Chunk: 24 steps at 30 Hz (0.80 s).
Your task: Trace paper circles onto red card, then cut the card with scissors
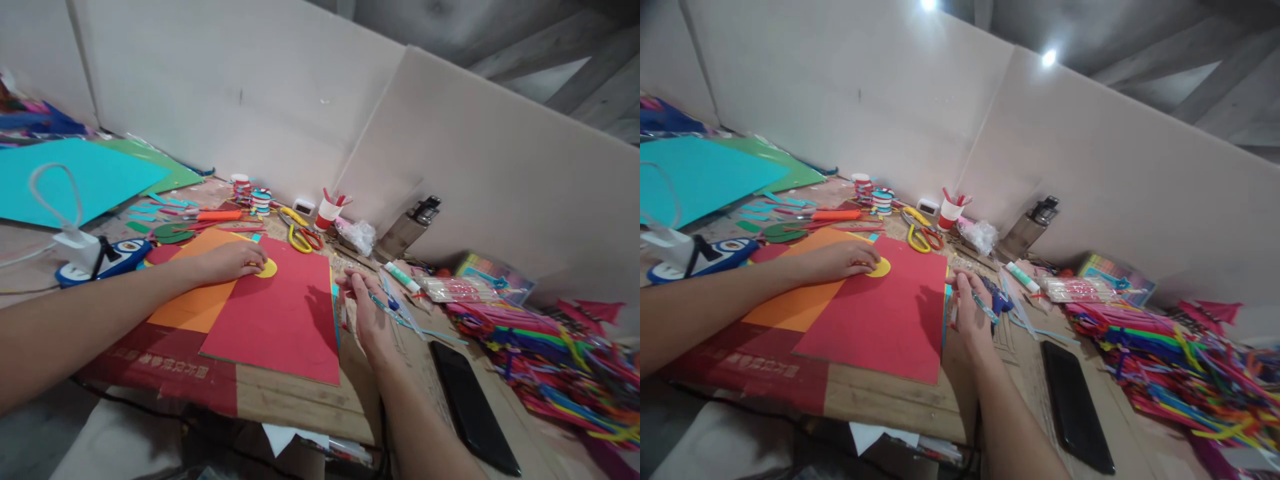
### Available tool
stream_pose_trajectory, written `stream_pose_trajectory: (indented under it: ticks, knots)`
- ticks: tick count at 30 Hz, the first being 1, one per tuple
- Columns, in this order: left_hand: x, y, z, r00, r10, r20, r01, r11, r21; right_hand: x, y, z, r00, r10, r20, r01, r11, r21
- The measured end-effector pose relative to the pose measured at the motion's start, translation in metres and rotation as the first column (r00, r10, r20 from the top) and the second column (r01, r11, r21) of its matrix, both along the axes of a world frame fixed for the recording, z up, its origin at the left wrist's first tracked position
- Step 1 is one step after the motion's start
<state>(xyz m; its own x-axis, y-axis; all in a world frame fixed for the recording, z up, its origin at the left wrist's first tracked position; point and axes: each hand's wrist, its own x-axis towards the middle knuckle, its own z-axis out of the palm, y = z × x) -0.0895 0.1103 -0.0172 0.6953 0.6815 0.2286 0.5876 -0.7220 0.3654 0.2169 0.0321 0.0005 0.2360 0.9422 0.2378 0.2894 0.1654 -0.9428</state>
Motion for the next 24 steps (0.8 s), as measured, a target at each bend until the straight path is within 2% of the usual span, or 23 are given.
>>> stream_pose_trajectory:
  ticks: [6,11,14,19,24]
  knots:
    - [0.0044,-0.0070,0.0057,0.996,0.046,-0.075,-0.046,0.999,0.000,0.0045,0.0027,-0.0054,0.986,0.006,-0.167,-0.012,0.999,-0.036]
    - [0.0040,-0.0068,0.0046,0.992,0.114,-0.054,-0.116,0.993,-0.035,0.0032,0.0026,-0.0094,0.985,0.067,-0.158,-0.077,0.995,-0.059]
    - [0.0018,-0.0050,0.0022,0.996,0.086,0.000,-0.085,0.993,-0.078,0.0026,0.0034,-0.0102,0.985,0.056,-0.161,-0.068,0.995,-0.068]
    - [-0.0021,-0.0012,-0.0006,0.999,0.042,0.033,-0.038,0.994,-0.101,0.0030,0.0048,-0.0066,0.936,0.017,-0.352,-0.039,0.998,-0.056]
    - [-0.0009,-0.0001,-0.0006,0.999,0.040,0.028,-0.037,0.993,-0.110,0.0026,0.0051,-0.0071,0.950,0.005,-0.312,-0.035,0.995,-0.089]
